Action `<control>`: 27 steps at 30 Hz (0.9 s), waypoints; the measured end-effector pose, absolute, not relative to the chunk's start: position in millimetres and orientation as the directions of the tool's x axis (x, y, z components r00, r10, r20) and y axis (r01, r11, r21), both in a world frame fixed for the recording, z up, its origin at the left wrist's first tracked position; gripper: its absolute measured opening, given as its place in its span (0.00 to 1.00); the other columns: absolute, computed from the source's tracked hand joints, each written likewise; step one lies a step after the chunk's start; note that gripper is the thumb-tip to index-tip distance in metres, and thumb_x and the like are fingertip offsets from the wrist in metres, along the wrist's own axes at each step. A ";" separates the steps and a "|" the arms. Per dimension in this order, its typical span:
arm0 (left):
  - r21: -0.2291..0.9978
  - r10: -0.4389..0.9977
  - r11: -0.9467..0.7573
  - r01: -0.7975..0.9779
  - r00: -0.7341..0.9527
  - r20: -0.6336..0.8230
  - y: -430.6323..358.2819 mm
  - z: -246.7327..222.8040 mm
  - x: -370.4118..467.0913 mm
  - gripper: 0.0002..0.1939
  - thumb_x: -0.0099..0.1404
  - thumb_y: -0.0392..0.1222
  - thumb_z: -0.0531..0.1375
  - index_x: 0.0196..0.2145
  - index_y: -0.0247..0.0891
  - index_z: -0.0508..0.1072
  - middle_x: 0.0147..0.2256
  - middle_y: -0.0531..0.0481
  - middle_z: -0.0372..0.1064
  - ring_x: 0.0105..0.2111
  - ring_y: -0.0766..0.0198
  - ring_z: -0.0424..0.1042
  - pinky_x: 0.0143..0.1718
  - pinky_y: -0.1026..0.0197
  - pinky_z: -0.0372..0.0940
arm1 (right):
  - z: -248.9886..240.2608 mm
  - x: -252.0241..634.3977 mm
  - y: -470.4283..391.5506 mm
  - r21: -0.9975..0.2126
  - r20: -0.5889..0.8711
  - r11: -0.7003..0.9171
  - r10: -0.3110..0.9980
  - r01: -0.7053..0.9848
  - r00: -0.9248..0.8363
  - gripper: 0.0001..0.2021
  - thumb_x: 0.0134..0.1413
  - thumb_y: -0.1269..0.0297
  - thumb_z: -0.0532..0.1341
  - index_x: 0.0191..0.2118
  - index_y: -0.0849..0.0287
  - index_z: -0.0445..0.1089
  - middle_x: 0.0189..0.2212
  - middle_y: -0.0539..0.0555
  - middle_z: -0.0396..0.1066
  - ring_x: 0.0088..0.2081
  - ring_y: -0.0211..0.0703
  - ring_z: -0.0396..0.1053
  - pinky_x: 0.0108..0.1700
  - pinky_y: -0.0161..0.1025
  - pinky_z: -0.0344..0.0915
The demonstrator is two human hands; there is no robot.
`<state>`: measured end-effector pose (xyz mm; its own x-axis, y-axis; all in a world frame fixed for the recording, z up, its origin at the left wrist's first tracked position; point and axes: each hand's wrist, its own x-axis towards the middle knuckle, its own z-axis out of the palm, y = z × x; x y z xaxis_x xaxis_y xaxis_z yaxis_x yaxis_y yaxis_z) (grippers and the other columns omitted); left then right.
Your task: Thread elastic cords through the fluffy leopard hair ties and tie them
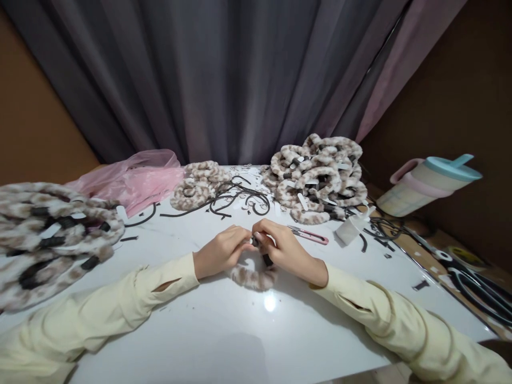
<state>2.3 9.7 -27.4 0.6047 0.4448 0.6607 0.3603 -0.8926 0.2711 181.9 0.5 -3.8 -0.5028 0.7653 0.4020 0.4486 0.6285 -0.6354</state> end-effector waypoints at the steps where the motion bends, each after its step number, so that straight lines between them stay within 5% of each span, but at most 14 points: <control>1: 0.217 0.396 -0.914 0.343 0.633 0.665 10.2 -28.5 2.2 0.08 0.68 0.35 0.47 0.31 0.37 0.60 0.25 0.52 0.60 0.25 0.66 0.59 0.28 0.64 0.58 | -4.3 181.4 0.2 -0.639 0.385 0.623 0.767 0.451 -0.514 0.06 0.53 0.75 0.49 0.29 0.59 0.58 0.26 0.51 0.62 0.28 0.37 0.59 0.31 0.33 0.56; 6: -0.146 0.128 -0.948 0.283 0.758 0.639 11.0 -30.8 2.1 0.12 0.68 0.34 0.44 0.29 0.35 0.63 0.21 0.50 0.59 0.23 0.63 0.56 0.26 0.61 0.56 | -7.0 179.0 -0.7 -0.677 0.277 0.569 0.785 0.467 -0.554 0.07 0.48 0.77 0.50 0.26 0.59 0.58 0.21 0.47 0.60 0.23 0.34 0.55 0.27 0.32 0.53; 11: -0.394 -0.003 -0.865 0.311 0.782 0.623 10.1 -27.0 2.9 0.11 0.67 0.32 0.48 0.27 0.35 0.64 0.19 0.52 0.58 0.21 0.64 0.55 0.23 0.60 0.53 | -0.2 184.0 3.5 -0.856 0.046 0.332 0.813 0.397 -0.581 0.06 0.54 0.67 0.53 0.27 0.60 0.60 0.20 0.47 0.60 0.23 0.34 0.59 0.26 0.31 0.56; 15: -0.455 -0.019 -0.824 0.338 0.787 0.617 8.5 -24.2 4.0 0.09 0.66 0.33 0.50 0.28 0.33 0.65 0.21 0.50 0.62 0.21 0.64 0.59 0.24 0.60 0.57 | 4.4 188.5 8.1 -0.943 -0.145 0.079 0.778 0.324 -0.612 0.09 0.54 0.62 0.56 0.28 0.60 0.61 0.21 0.48 0.64 0.22 0.35 0.64 0.26 0.33 0.61; 20: -0.443 -0.028 -0.811 0.383 0.730 0.683 8.2 -23.4 4.7 0.09 0.66 0.30 0.50 0.30 0.31 0.67 0.33 0.42 0.72 0.30 0.61 0.68 0.32 0.58 0.63 | 4.6 189.1 10.8 -0.970 -0.190 -0.057 0.785 0.236 -0.590 0.10 0.51 0.61 0.59 0.27 0.62 0.62 0.21 0.48 0.66 0.20 0.33 0.64 0.24 0.32 0.61; 27: -0.497 -0.221 -0.850 0.176 0.737 0.639 10.5 -21.5 5.9 0.13 0.65 0.29 0.51 0.25 0.32 0.69 0.32 0.43 0.74 0.36 0.62 0.72 0.34 0.61 0.66 | 2.7 190.3 10.9 -0.950 -0.311 -0.226 0.747 0.216 -0.587 0.14 0.44 0.57 0.65 0.27 0.62 0.63 0.19 0.48 0.67 0.18 0.32 0.64 0.23 0.32 0.62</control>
<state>5.9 10.5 -21.5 0.7367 -0.2205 0.6393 0.1764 -0.8499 -0.4965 190.3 10.9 2.7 -0.5870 0.7474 -0.3112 0.2156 -0.2262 -0.9499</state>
